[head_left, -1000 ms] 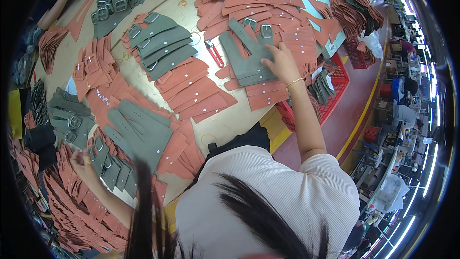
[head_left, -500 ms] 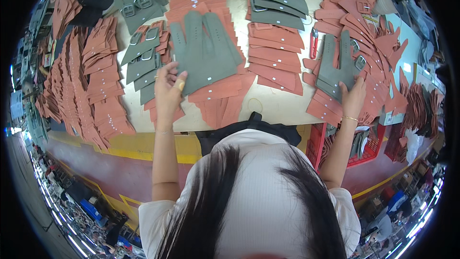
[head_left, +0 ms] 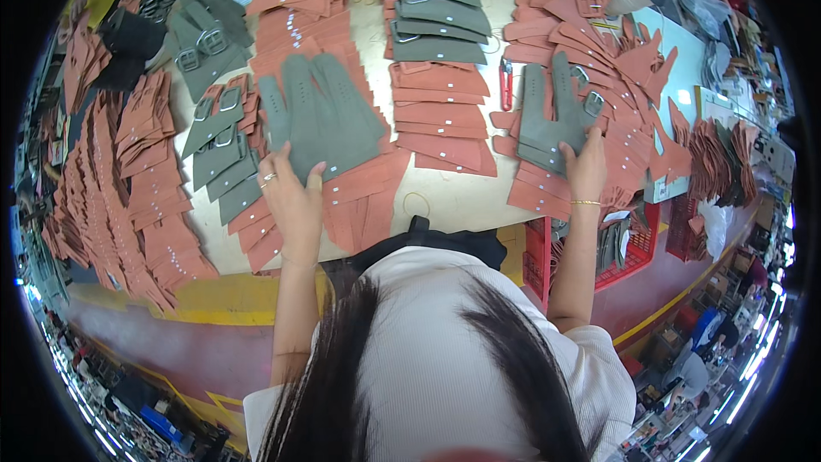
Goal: The person repeatedly picks up green fabric belt pieces with metal buckles and places them onto stacks of pink fabric pieces on a table. The person aligns and stacks the pieces in neat piles throughout the clip.
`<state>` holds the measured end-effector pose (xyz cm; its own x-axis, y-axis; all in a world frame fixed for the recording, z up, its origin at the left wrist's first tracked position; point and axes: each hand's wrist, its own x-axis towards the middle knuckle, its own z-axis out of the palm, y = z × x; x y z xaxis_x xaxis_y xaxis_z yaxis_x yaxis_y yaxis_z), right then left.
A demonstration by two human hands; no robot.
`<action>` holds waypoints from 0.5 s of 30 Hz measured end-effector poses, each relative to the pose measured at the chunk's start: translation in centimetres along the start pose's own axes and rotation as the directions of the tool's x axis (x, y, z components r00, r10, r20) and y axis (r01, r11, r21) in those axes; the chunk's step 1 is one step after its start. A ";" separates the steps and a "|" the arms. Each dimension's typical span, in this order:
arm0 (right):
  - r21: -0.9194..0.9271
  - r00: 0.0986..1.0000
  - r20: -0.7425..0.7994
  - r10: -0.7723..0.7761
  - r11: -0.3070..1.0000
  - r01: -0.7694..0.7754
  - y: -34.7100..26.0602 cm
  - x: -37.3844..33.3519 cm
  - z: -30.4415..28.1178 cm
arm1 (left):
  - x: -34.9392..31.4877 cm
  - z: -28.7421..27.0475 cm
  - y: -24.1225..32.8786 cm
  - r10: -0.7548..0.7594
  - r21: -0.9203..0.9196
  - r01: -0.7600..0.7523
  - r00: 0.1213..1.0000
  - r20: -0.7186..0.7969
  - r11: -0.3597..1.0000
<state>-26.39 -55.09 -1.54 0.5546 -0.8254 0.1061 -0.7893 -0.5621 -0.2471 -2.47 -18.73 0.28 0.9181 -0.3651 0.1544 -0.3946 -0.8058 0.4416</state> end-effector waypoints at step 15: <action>0.357 1.000 -0.024 0.020 0.934 -0.010 1.6 2.0 -1.5 | 5.7 -0.9 -2.0 -0.319 -0.317 0.438 0.875 0.363 0.841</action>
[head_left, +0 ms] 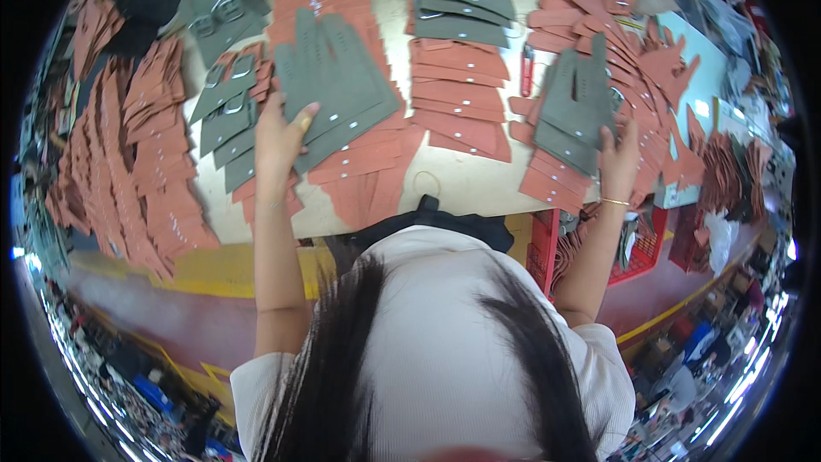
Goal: The person repeatedly picks up green fabric belt pieces with metal buckles and places them onto stacks of pink fabric pieces on a table. The person aligns and stacks the pieces in neat piles throughout the clip.
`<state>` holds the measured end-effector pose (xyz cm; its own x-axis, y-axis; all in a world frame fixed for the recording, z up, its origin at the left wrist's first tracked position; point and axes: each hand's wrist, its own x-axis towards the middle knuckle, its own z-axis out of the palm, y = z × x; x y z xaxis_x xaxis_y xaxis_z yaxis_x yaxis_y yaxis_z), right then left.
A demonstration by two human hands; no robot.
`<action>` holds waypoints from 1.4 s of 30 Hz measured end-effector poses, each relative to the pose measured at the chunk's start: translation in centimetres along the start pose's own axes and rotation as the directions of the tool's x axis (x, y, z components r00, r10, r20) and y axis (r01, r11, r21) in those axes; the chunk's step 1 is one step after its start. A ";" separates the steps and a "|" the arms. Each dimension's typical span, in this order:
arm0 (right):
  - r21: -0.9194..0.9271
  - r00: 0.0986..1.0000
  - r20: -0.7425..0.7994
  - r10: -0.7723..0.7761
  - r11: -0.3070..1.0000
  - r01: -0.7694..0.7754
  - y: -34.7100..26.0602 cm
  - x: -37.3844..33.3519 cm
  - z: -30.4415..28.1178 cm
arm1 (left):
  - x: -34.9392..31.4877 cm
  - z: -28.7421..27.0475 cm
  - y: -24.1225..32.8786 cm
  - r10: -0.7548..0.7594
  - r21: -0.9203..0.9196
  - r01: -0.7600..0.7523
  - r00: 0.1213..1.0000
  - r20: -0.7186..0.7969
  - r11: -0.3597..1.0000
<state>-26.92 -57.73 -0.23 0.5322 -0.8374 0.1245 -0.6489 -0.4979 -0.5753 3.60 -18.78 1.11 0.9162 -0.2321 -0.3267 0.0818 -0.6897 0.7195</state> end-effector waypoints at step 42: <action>-0.280 0.988 -0.129 -0.080 0.959 0.041 -0.4 -2.8 3.8 | 2.2 -0.2 -1.5 0.403 0.117 -0.393 0.911 -0.086 0.912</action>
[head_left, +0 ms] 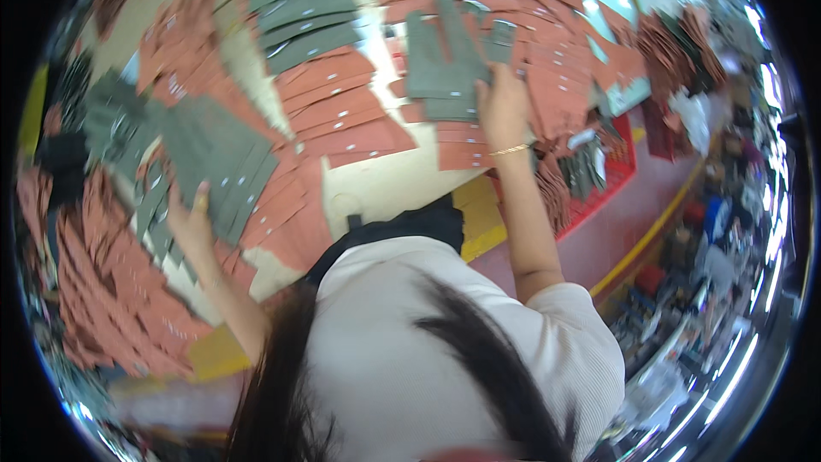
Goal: The person repeatedly picks up green fabric belt pieces with metal buckles and places them onto stacks of pink fabric pieces on a table. The person aligns and stacks the pieces in neat piles throughout the clip.
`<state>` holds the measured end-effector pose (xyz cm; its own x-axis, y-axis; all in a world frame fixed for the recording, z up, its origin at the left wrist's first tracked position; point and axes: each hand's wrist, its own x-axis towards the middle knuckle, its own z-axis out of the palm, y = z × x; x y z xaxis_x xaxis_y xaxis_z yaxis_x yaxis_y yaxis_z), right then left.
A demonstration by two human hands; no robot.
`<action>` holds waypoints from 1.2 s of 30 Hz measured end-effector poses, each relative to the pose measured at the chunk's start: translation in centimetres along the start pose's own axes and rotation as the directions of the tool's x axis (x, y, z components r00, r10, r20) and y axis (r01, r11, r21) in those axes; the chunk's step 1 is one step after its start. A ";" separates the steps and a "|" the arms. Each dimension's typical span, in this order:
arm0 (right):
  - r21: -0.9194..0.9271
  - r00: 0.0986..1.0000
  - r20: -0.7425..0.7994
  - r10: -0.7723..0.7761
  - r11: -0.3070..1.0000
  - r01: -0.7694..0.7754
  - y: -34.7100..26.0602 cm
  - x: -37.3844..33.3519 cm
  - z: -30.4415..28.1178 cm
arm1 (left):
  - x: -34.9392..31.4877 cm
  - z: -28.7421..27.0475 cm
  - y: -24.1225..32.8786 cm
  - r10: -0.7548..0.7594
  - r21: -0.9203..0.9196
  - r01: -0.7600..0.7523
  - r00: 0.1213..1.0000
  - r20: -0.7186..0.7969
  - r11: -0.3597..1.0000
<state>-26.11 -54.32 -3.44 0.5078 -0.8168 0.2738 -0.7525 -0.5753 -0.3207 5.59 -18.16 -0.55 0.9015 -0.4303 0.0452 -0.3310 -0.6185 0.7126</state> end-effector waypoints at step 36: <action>0.933 0.947 0.223 -0.231 0.332 -0.138 -15.5 6.6 -7.5 | -3.8 1.6 4.1 -0.119 0.311 0.149 0.986 -0.114 0.939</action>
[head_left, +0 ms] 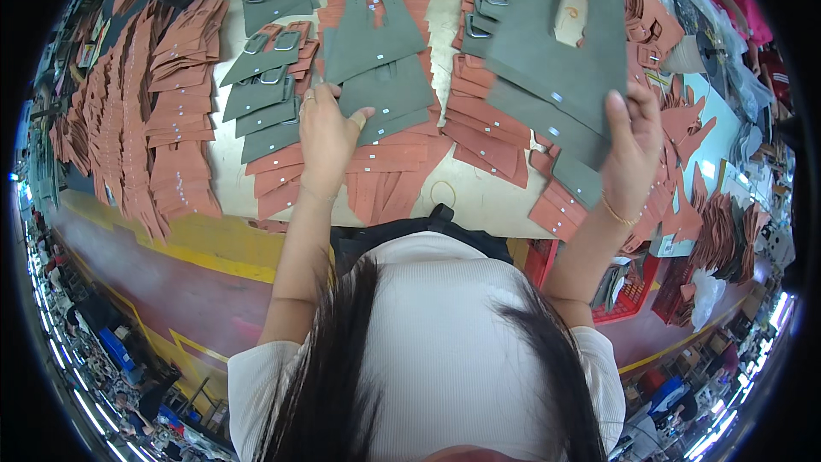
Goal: The person repeatedly picks up green fabric belt pieces with metal buckles and places them onto stacks of pink fabric pieces on a table. The person aligns and stacks the pieces in neat piles throughout the clip.
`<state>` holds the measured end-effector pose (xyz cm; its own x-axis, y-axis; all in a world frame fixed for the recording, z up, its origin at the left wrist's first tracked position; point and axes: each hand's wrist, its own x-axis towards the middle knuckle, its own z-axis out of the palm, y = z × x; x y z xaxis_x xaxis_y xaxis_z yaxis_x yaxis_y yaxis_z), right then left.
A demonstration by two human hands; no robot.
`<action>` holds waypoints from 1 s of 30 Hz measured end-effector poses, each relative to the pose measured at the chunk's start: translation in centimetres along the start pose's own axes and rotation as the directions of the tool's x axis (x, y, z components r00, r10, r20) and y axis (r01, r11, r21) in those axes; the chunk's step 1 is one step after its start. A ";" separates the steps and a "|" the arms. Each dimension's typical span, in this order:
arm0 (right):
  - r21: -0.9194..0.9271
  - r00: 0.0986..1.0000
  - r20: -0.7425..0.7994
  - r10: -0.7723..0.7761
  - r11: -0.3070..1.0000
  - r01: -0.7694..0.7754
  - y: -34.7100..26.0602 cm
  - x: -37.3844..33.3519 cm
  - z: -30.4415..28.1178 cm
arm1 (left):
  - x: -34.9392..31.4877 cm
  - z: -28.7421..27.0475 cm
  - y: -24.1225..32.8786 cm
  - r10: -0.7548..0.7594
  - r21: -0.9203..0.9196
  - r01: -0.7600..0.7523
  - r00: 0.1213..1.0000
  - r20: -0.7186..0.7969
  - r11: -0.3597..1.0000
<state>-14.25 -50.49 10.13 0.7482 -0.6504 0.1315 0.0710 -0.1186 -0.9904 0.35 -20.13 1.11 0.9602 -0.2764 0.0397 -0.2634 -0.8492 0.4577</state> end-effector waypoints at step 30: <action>0.425 0.989 0.138 -0.056 0.905 -0.008 0.0 0.8 7.0 | 3.2 -3.5 -4.3 0.013 -0.614 0.697 0.657 0.754 0.371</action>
<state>-9.03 -45.76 9.98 0.8272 -0.5326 0.1794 0.3382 0.2167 -0.9158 4.86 -15.78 2.37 0.5576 -0.5315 -0.6377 0.6284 -0.2318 0.7426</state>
